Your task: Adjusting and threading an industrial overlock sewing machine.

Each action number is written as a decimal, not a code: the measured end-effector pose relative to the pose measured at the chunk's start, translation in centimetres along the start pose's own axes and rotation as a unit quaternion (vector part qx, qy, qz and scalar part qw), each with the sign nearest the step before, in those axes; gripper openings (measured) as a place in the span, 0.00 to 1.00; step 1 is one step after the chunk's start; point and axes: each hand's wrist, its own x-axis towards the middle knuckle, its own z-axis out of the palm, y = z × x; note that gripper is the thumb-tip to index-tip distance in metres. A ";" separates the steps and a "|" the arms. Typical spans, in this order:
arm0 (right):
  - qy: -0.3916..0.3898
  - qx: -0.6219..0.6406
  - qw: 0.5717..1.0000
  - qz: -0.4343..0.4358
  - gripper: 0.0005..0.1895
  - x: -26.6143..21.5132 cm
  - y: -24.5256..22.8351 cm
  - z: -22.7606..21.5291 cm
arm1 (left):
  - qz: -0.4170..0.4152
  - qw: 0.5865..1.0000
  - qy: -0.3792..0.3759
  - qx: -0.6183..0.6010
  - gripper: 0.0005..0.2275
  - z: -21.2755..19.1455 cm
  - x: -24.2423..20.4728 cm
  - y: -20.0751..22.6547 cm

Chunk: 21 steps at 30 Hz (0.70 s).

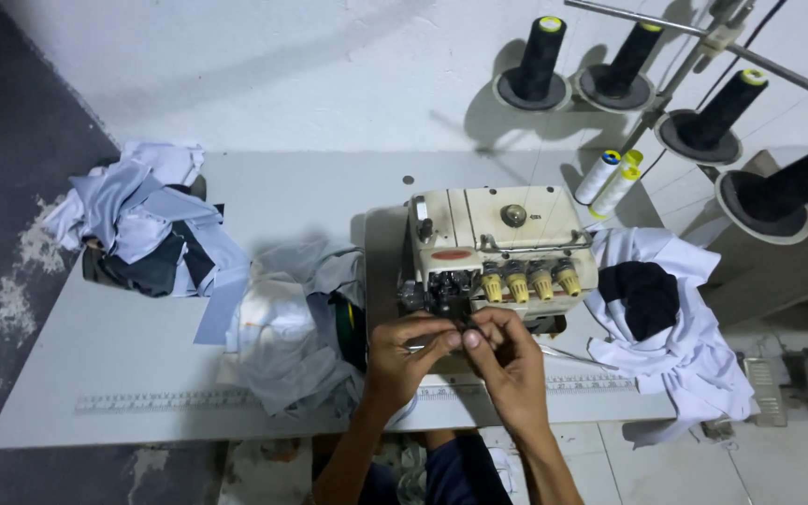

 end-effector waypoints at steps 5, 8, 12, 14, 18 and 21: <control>0.031 0.088 0.991 0.092 0.09 -0.5 -0.2 0.5 | -0.007 1.000 -0.021 0.001 0.06 -0.3 0.5 -0.7; 0.033 0.074 0.988 0.134 0.09 -0.2 0.1 0.3 | -0.013 1.000 -0.018 0.010 0.06 -0.4 0.5 -0.7; 0.050 0.066 0.984 0.159 0.09 -0.2 0.0 0.4 | -0.047 0.999 -0.009 0.022 0.07 -0.5 -0.1 -2.1; 0.049 0.077 0.975 0.203 0.10 0.2 0.4 0.4 | 0.012 0.999 0.017 0.042 0.06 -0.6 0.0 -3.7; 0.013 0.120 0.980 0.158 0.08 0.5 0.7 0.6 | -0.134 0.989 0.053 -0.020 0.07 -0.4 0.4 -2.3; 0.001 0.177 0.976 0.127 0.08 0.3 0.9 0.5 | -0.138 0.990 0.032 0.024 0.09 -0.6 0.9 -0.3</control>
